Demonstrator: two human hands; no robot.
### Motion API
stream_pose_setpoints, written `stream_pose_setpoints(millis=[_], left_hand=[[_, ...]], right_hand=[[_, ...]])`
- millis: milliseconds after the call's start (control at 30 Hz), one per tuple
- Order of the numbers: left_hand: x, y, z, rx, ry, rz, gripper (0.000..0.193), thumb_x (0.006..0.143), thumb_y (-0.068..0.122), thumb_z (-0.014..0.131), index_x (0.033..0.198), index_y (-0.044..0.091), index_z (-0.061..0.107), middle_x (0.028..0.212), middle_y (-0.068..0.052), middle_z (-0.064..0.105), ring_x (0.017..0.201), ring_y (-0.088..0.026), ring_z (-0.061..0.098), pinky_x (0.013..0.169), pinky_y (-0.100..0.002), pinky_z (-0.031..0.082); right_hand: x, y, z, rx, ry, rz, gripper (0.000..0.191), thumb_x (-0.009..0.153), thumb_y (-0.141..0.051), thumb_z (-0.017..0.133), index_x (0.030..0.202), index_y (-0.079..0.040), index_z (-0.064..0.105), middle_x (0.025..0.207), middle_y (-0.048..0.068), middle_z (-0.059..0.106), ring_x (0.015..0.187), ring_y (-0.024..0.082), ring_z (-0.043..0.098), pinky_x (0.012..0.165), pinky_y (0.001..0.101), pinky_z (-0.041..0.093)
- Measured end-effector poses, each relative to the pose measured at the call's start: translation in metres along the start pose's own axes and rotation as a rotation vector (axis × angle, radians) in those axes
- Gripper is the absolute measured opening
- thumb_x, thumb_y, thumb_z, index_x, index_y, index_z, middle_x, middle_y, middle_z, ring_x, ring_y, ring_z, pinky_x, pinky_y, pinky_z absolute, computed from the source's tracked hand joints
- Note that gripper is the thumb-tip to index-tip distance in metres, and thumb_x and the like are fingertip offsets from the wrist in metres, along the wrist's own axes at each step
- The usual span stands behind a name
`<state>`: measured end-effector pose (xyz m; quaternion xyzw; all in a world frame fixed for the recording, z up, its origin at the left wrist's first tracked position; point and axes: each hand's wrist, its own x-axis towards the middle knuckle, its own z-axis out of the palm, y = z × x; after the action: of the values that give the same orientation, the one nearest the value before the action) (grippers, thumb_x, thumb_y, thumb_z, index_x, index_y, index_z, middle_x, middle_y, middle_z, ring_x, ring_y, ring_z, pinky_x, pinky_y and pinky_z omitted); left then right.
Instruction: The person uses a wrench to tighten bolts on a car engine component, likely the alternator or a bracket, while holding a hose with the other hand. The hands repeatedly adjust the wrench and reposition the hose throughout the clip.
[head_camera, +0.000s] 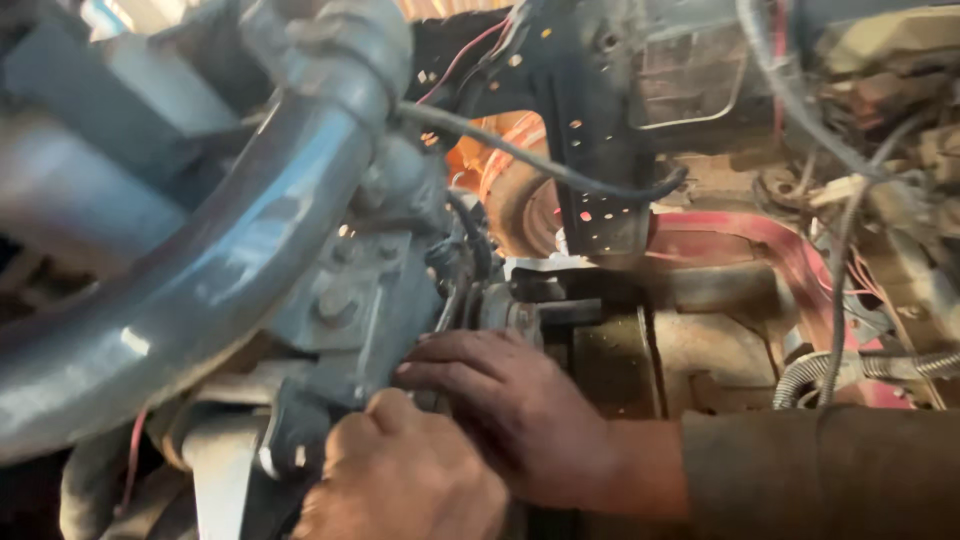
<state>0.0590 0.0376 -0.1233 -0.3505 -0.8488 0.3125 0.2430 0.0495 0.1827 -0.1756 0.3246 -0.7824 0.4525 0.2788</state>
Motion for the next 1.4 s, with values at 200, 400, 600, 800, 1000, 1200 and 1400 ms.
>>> stream_pose_setpoints(millis=[200, 400, 600, 800, 1000, 1200, 1400], left_hand=[[0.006, -0.021, -0.010, -0.129, 0.043, 0.007, 0.015, 0.063, 0.023, 0.066, 0.067, 0.008, 0.068, 0.064, -0.009, 0.062, 0.065, -0.028, 0.063, 0.046, -0.042, 0.054], [-0.007, -0.032, 0.010, -0.186, -0.257, 0.069, 0.011, 0.075, 0.025, 0.066, 0.074, 0.014, 0.066, 0.069, -0.004, 0.069, 0.078, -0.024, 0.067, 0.057, -0.041, 0.057], [-0.001, -0.036, 0.001, -0.131, -0.096, 0.039, 0.009, 0.074, 0.024, 0.065, 0.074, 0.015, 0.066, 0.067, -0.002, 0.068, 0.078, -0.024, 0.068, 0.061, -0.043, 0.059], [-0.001, -0.048, -0.017, -0.216, -0.010, -0.036, 0.014, 0.075, 0.022, 0.065, 0.082, 0.013, 0.059, 0.077, -0.003, 0.063, 0.078, -0.020, 0.069, 0.055, -0.036, 0.059], [0.023, -0.053, -0.041, -0.102, 0.040, -0.139, 0.048, 0.083, 0.015, 0.062, 0.129, 0.003, 0.058, 0.086, -0.005, 0.063, 0.072, -0.017, 0.071, 0.051, -0.031, 0.059], [0.052, -0.059, -0.055, -0.013, 0.021, -0.175, 0.055, 0.087, 0.012, 0.061, 0.140, -0.001, 0.051, 0.091, -0.006, 0.065, 0.065, -0.018, 0.073, 0.048, -0.029, 0.059], [0.057, -0.057, -0.051, -0.294, 0.068, -0.275, 0.024, 0.098, 0.022, 0.061, 0.111, 0.002, 0.059, 0.101, -0.013, 0.068, 0.066, -0.029, 0.073, 0.052, -0.038, 0.058]], right_hand=[[0.004, 0.033, 0.003, -0.006, -0.046, -0.079, 0.042, 0.084, -0.004, 0.069, 0.125, -0.009, 0.065, 0.126, 0.010, 0.065, 0.120, 0.032, 0.064, 0.101, 0.0424, 0.054], [0.035, 0.086, 0.005, 0.007, -0.055, 0.480, 0.035, 0.085, -0.006, 0.070, 0.120, -0.010, 0.071, 0.118, 0.011, 0.075, 0.110, 0.029, 0.073, 0.091, 0.0370, 0.056], [0.025, 0.143, 0.026, 0.201, -0.124, 0.445, 0.033, 0.086, 0.000, 0.066, 0.118, -0.006, 0.072, 0.116, 0.006, 0.077, 0.102, 0.018, 0.075, 0.091, 0.0325, 0.058], [0.022, 0.167, 0.026, 0.435, -0.205, 0.486, 0.029, 0.089, -0.001, 0.066, 0.117, -0.006, 0.075, 0.114, 0.006, 0.079, 0.103, 0.012, 0.071, 0.092, 0.0298, 0.055], [0.031, 0.164, 0.024, 0.457, -0.225, 0.791, 0.026, 0.089, -0.005, 0.067, 0.114, -0.008, 0.075, 0.098, 0.003, 0.079, 0.088, 0.011, 0.069, 0.077, 0.0316, 0.055], [0.040, 0.159, 0.021, 0.293, -0.201, 0.696, 0.016, 0.083, -0.004, 0.072, 0.098, -0.002, 0.075, 0.085, 0.005, 0.076, 0.080, 0.013, 0.069, 0.075, 0.0301, 0.055], [0.041, 0.147, 0.019, 0.521, -0.094, 0.842, 0.015, 0.083, -0.003, 0.073, 0.098, -0.002, 0.077, 0.085, 0.004, 0.076, 0.078, 0.011, 0.069, 0.074, 0.0287, 0.056]])
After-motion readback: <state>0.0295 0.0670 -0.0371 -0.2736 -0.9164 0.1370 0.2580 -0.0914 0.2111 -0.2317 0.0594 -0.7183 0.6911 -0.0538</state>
